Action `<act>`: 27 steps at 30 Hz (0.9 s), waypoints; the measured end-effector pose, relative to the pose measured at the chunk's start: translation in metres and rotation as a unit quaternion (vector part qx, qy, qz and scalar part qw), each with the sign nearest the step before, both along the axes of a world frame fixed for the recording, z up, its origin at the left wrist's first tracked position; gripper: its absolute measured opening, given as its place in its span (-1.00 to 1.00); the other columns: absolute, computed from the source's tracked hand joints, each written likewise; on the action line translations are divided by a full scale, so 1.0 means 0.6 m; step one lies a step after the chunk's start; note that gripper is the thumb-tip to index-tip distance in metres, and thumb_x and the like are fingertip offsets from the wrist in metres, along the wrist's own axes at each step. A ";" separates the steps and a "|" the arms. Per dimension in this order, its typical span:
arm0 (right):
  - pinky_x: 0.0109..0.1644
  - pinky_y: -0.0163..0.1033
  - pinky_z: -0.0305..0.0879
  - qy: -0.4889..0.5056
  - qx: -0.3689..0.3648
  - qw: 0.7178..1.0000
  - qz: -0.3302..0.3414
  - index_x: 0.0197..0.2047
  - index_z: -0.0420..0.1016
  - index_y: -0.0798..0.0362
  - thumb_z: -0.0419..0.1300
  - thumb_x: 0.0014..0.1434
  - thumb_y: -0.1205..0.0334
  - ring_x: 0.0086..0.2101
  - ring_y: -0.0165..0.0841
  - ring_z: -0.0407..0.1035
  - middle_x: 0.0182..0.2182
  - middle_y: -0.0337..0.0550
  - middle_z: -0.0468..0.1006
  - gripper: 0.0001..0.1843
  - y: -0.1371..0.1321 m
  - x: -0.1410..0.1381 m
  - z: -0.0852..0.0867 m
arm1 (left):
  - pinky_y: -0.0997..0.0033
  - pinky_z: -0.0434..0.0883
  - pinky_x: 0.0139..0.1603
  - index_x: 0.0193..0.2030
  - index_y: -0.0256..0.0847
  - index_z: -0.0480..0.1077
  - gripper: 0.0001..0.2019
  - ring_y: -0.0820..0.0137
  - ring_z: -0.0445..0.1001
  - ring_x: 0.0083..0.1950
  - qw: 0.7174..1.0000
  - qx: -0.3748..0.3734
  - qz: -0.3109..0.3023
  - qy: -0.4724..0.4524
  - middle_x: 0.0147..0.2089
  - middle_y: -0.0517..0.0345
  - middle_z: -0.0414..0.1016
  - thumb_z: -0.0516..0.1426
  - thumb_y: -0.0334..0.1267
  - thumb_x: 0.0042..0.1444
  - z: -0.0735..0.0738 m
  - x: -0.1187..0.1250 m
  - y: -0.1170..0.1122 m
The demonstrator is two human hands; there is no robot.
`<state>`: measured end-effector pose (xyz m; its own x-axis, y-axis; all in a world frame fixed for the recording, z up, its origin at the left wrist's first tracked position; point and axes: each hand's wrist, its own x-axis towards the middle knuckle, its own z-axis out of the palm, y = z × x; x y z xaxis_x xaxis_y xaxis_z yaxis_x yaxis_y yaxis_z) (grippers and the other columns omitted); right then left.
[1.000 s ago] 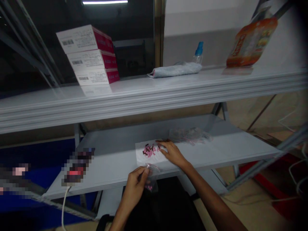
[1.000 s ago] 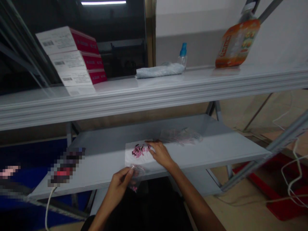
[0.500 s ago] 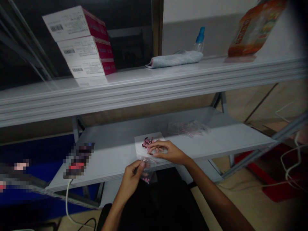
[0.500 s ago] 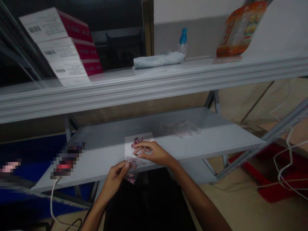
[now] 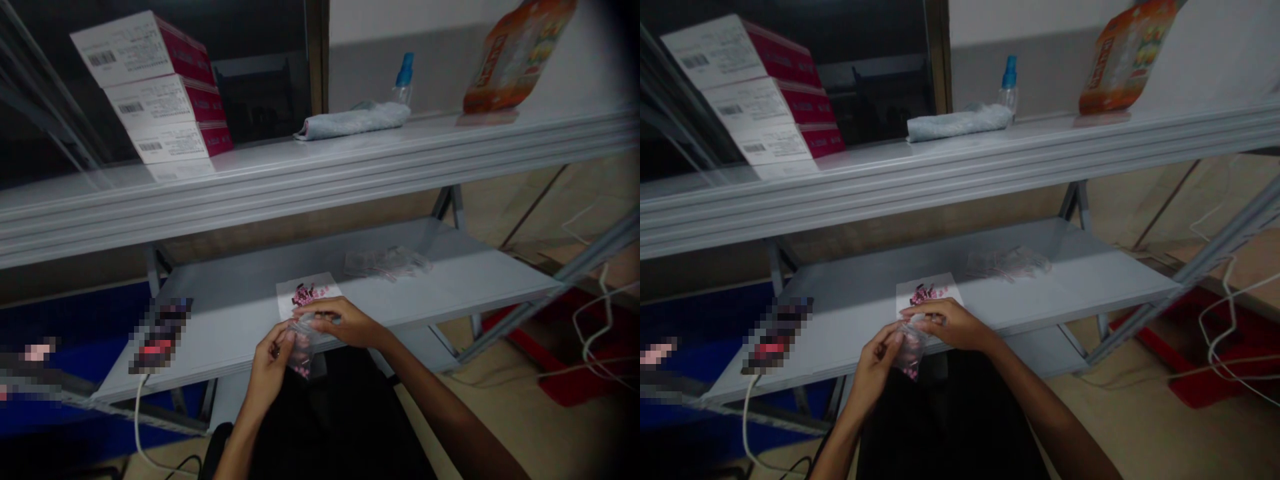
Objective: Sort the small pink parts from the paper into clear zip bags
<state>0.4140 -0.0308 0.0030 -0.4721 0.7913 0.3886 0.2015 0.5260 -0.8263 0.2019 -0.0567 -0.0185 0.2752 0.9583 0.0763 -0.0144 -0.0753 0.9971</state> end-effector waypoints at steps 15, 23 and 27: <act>-0.41 -0.40 0.17 -0.017 -0.016 0.998 -0.052 -0.28 0.55 0.11 0.22 0.20 0.25 -0.49 -0.48 0.30 -0.50 -0.27 0.48 -0.88 -0.012 -0.014 0.001 | 0.46 0.37 -0.24 -0.32 -0.25 0.54 -0.80 0.36 0.47 -0.28 0.984 0.098 0.074 0.128 -0.36 0.13 0.55 0.23 -0.14 0.15 0.018 -0.018 0.009; -0.30 -0.35 0.19 -0.025 0.047 0.997 -0.062 -0.31 0.56 0.12 0.18 0.26 0.21 -0.42 -0.44 0.35 -0.45 -0.22 0.54 -0.81 -0.025 -0.034 0.003 | 0.44 0.46 -0.19 -0.26 -0.25 0.56 -0.82 0.33 0.53 -0.22 0.987 0.110 0.084 0.079 -0.28 0.08 0.58 0.24 -0.16 0.14 0.030 -0.004 -0.007; -0.28 -0.35 0.19 -0.018 0.059 0.996 -0.057 -0.31 0.57 0.12 0.20 0.25 0.20 -0.42 -0.44 0.35 -0.44 -0.22 0.55 -0.82 -0.027 -0.037 0.005 | 0.44 0.50 -0.28 -0.30 -0.25 0.56 -0.81 0.33 0.54 -0.28 0.989 0.101 0.087 0.063 -0.32 0.09 0.57 0.26 -0.15 0.11 0.036 -0.003 -0.012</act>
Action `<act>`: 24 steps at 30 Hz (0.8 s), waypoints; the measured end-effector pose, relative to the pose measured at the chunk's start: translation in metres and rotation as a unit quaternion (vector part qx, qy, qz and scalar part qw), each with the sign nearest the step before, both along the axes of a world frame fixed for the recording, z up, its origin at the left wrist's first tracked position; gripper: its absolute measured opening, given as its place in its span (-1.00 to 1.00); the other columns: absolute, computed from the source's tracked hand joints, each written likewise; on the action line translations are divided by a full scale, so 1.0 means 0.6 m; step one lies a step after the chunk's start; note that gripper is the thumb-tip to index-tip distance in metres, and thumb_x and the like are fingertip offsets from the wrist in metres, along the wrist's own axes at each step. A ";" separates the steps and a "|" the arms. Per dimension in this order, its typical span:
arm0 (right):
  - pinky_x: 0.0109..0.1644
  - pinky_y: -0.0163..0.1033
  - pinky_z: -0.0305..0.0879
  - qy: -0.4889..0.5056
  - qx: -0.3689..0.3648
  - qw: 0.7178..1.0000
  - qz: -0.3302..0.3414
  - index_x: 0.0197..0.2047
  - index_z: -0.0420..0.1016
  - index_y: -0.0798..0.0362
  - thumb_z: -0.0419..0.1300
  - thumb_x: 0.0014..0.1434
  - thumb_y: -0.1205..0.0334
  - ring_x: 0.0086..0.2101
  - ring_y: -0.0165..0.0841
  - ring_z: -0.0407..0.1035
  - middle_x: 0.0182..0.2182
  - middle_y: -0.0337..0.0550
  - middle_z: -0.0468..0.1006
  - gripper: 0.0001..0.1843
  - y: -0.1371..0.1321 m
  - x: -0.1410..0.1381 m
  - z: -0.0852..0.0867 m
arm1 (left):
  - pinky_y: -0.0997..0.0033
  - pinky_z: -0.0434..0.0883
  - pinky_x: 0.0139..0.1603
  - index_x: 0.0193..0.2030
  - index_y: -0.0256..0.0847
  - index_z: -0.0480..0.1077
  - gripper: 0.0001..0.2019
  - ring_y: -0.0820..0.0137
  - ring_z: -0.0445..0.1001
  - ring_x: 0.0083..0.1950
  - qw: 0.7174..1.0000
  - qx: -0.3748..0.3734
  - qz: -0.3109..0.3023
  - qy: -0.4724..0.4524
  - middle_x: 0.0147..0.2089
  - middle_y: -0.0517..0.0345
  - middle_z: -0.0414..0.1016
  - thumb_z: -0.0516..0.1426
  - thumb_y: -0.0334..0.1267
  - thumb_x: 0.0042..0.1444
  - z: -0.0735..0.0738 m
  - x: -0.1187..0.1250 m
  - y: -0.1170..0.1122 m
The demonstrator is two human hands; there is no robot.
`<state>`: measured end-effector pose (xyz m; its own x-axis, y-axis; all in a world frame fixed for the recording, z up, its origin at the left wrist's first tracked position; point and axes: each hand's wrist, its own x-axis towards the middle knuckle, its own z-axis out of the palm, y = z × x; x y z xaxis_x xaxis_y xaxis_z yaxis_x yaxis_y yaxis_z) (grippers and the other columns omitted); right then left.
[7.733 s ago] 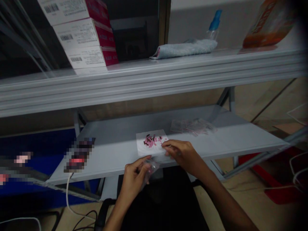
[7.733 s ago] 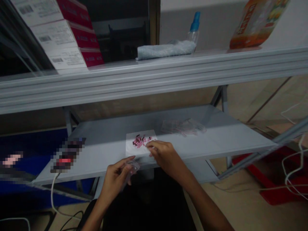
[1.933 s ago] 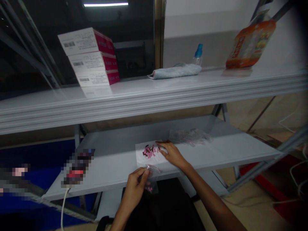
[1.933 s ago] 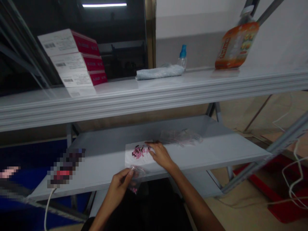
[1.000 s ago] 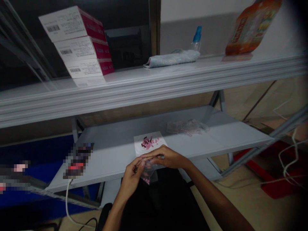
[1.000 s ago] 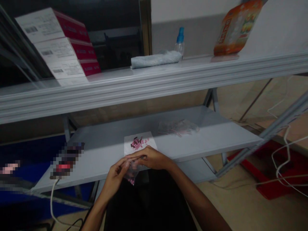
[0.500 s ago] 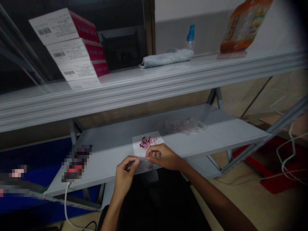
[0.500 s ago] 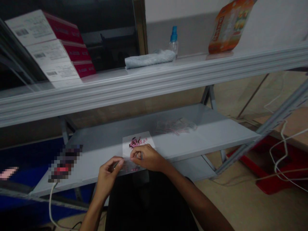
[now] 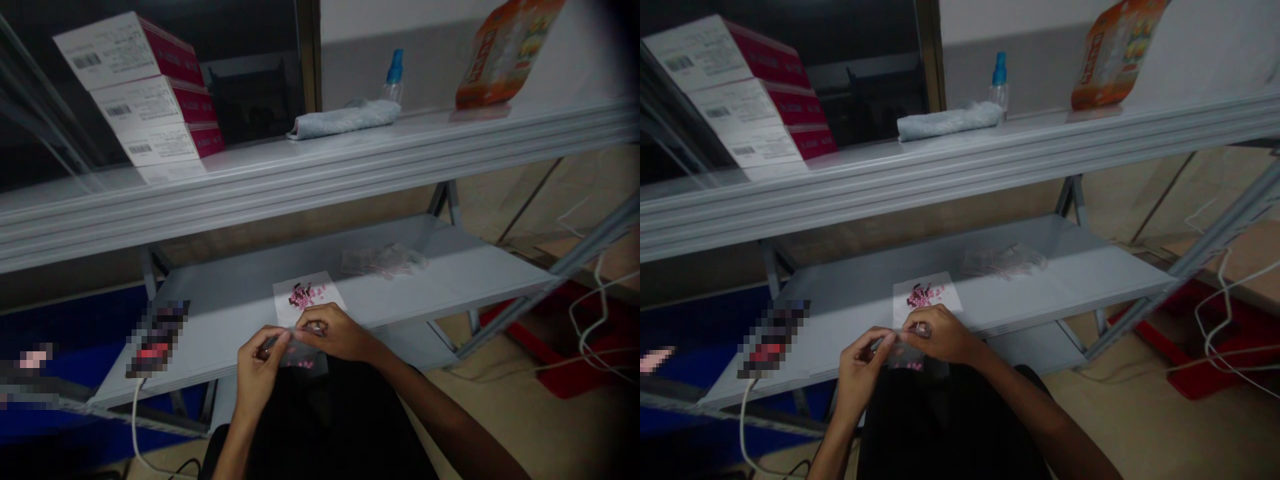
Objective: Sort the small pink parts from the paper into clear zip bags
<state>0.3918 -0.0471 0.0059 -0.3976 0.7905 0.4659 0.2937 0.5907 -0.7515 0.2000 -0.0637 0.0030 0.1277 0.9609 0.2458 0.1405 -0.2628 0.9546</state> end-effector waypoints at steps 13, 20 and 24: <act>-0.32 -0.32 0.20 0.097 -0.014 0.995 -0.021 -0.35 0.55 0.09 0.22 0.25 0.12 -0.41 -0.41 0.32 -0.43 -0.19 0.49 -0.76 -0.010 -0.029 -0.003 | 0.48 0.46 -0.23 -0.33 -0.23 0.55 -0.87 0.36 0.52 -0.27 0.999 0.042 0.019 0.023 -0.35 0.11 0.56 0.25 -0.22 0.14 0.011 -0.010 -0.010; -0.44 -0.37 0.11 0.137 -0.114 0.984 0.004 -0.31 0.57 0.11 0.24 0.22 0.02 -0.50 -0.47 0.23 -0.49 -0.24 0.47 -0.70 -0.005 -0.032 -0.020 | 0.50 0.45 -0.24 -0.31 -0.24 0.54 -0.86 0.37 0.52 -0.27 0.999 0.033 0.025 0.004 -0.33 0.12 0.57 0.26 -0.21 0.13 0.003 -0.012 -0.006; -0.42 -0.36 0.11 0.124 -0.098 0.987 -0.001 -0.31 0.58 0.11 0.25 0.22 0.03 -0.49 -0.46 0.22 -0.49 -0.24 0.46 -0.71 -0.005 -0.029 -0.018 | 0.51 0.44 -0.30 -0.31 -0.24 0.54 -0.86 0.37 0.52 -0.30 0.999 0.039 0.029 0.009 -0.35 0.13 0.57 0.27 -0.20 0.10 0.001 -0.012 -0.005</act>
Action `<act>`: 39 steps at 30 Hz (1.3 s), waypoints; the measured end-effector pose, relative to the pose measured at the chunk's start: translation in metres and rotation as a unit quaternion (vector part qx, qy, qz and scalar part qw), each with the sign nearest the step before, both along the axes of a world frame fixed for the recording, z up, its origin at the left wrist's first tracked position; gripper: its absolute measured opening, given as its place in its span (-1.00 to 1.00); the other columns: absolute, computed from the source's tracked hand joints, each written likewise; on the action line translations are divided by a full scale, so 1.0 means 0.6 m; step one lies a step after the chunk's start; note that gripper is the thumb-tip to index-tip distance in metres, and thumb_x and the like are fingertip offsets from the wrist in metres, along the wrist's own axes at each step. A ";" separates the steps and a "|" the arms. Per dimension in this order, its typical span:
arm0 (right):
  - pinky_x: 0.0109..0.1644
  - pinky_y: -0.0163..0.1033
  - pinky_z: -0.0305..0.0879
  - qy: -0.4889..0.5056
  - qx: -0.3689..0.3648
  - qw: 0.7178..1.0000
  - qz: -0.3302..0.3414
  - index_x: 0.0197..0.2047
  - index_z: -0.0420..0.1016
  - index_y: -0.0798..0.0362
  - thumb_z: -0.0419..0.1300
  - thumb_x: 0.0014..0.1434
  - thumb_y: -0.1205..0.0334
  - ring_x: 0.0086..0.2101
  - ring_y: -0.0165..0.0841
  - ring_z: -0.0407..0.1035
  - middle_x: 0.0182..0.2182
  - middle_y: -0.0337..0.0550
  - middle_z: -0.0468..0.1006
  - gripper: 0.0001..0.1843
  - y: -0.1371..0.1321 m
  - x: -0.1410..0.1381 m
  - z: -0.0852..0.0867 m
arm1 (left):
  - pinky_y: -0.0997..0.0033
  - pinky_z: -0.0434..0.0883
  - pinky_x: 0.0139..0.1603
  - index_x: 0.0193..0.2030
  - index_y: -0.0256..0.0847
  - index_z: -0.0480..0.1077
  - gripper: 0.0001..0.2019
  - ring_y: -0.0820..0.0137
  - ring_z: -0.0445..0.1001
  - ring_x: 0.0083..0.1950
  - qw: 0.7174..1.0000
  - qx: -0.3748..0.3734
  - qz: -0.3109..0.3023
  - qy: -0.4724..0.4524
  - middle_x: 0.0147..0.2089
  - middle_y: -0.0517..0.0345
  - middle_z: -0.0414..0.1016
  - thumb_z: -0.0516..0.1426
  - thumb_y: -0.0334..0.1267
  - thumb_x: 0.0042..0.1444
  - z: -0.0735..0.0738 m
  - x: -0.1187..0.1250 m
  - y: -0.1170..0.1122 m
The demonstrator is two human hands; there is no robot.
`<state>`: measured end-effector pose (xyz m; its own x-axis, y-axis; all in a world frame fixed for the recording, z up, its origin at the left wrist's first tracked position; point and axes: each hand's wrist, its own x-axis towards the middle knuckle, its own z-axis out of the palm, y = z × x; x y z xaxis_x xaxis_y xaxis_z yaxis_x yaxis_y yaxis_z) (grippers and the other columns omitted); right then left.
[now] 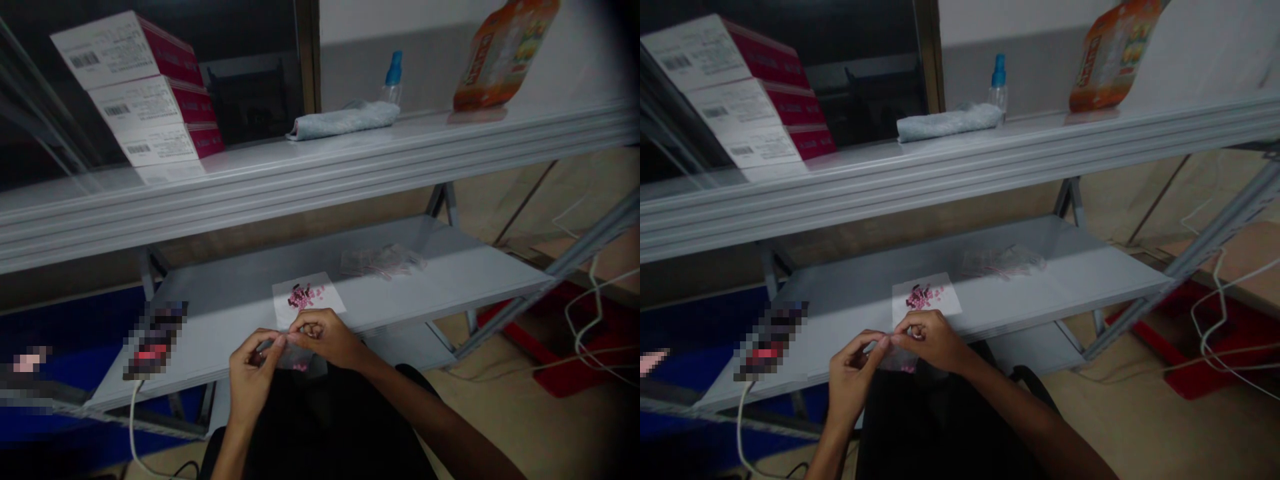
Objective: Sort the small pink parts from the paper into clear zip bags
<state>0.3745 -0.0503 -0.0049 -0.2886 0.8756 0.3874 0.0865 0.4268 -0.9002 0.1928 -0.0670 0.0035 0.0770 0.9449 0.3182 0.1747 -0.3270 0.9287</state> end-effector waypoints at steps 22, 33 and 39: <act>-0.27 -0.30 0.23 -0.038 0.095 0.994 -0.033 -0.33 0.56 0.08 0.19 0.29 0.14 -0.37 -0.40 0.38 -0.41 -0.19 0.51 -0.77 -0.015 -0.010 0.017 | 0.53 0.38 -0.36 -0.32 -0.22 0.52 -0.87 0.40 0.47 -0.35 0.999 0.029 0.023 0.036 -0.36 0.15 0.54 0.24 -0.21 0.13 0.006 -0.001 -0.010; -0.40 -0.33 0.15 -0.008 0.051 0.998 -0.028 -0.34 0.56 0.08 0.24 0.23 0.09 -0.46 -0.44 0.27 -0.45 -0.22 0.45 -0.76 -0.013 -0.006 0.014 | 0.50 0.38 -0.34 -0.29 -0.24 0.51 -0.83 0.39 0.47 -0.37 1.000 0.004 0.018 0.025 -0.35 0.13 0.54 0.25 -0.17 0.12 0.004 -0.004 -0.006; -0.42 -0.35 0.15 0.020 0.005 0.999 -0.031 -0.31 0.55 0.09 0.25 0.22 0.10 -0.49 -0.45 0.28 -0.46 -0.23 0.49 -0.79 -0.016 -0.018 0.004 | 0.55 0.33 -0.46 -0.35 -0.24 0.51 -0.83 0.45 0.43 -0.47 0.998 0.005 0.061 0.014 -0.44 0.20 0.52 0.27 -0.16 0.09 0.007 -0.002 -0.008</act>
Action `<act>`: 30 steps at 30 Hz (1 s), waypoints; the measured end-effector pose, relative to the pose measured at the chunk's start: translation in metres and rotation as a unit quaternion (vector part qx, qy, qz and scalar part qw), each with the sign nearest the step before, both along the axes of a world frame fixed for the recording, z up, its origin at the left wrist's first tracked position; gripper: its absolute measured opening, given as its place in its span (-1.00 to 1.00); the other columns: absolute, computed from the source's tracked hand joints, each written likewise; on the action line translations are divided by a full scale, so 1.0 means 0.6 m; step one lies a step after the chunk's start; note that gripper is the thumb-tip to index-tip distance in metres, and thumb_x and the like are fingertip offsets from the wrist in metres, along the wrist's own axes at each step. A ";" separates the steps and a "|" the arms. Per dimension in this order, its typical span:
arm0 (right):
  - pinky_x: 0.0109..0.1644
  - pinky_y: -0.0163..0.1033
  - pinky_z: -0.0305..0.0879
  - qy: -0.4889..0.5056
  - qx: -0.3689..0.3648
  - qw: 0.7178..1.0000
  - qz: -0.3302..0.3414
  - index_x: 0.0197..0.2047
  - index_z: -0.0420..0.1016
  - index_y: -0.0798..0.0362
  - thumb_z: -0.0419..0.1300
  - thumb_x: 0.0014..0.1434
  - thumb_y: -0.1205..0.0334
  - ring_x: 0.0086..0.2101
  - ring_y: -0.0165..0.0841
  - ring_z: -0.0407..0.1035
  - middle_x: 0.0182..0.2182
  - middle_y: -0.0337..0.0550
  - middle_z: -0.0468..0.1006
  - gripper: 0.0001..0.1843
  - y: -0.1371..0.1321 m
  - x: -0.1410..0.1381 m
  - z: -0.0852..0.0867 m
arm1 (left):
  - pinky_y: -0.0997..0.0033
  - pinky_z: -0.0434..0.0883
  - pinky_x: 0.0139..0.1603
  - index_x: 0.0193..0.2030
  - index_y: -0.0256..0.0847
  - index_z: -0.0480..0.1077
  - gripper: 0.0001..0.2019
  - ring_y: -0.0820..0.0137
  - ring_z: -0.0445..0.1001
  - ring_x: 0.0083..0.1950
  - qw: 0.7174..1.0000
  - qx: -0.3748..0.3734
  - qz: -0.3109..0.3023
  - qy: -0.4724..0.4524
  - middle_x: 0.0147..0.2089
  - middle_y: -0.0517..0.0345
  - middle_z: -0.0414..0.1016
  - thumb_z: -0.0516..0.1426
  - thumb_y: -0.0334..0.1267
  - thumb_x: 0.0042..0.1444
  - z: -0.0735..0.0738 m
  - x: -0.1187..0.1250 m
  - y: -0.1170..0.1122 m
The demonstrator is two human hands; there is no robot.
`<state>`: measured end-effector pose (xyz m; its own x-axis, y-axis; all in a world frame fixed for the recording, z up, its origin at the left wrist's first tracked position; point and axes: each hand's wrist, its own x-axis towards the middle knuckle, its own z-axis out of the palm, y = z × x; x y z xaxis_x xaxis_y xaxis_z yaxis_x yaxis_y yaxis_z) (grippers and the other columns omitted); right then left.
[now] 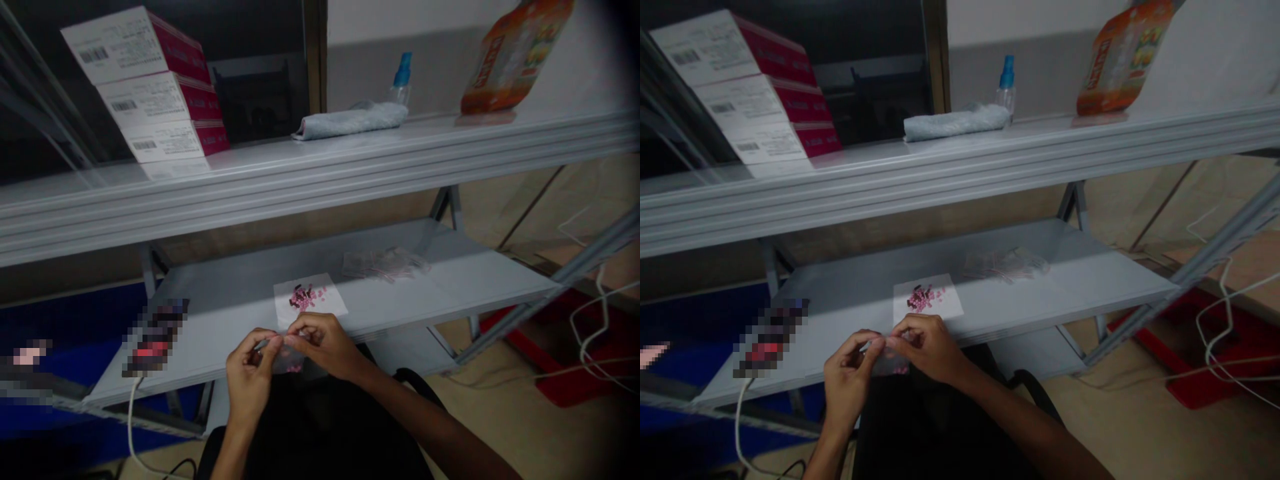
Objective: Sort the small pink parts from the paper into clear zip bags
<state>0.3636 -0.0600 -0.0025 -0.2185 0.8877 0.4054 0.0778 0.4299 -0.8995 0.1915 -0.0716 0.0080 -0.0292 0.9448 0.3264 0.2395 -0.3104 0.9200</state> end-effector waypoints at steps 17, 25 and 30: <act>-0.42 -0.34 0.17 0.027 0.012 1.000 -0.009 -0.32 0.53 0.08 0.21 0.25 0.17 -0.48 -0.45 0.29 -0.44 -0.22 0.49 -0.82 0.002 0.000 0.000 | 0.51 0.44 -0.40 -0.31 -0.26 0.51 -0.81 0.41 0.53 -0.45 0.997 -0.043 0.009 -0.065 -0.42 0.17 0.55 0.28 -0.15 0.08 -0.006 0.001 0.003; -0.36 -0.32 0.16 -0.004 0.066 0.998 -0.017 -0.39 0.50 0.09 0.19 0.27 0.24 -0.44 -0.43 0.29 -0.47 -0.24 0.44 -0.80 -0.003 0.008 0.011 | 0.51 0.44 -0.35 -0.32 -0.27 0.52 -0.82 0.42 0.52 -0.43 0.995 -0.063 -0.031 -0.071 -0.43 0.17 0.56 0.29 -0.17 0.06 0.002 0.008 -0.002; -0.42 -0.34 0.12 -0.038 0.056 0.998 -0.010 -0.32 0.53 0.09 0.19 0.26 0.25 -0.47 -0.45 0.26 -0.45 -0.24 0.46 -0.85 -0.001 0.004 0.004 | 0.53 0.41 -0.36 -0.37 -0.26 0.52 -0.85 0.42 0.50 -0.41 0.998 -0.044 -0.022 -0.047 -0.44 0.17 0.55 0.29 -0.21 0.06 0.002 0.008 -0.003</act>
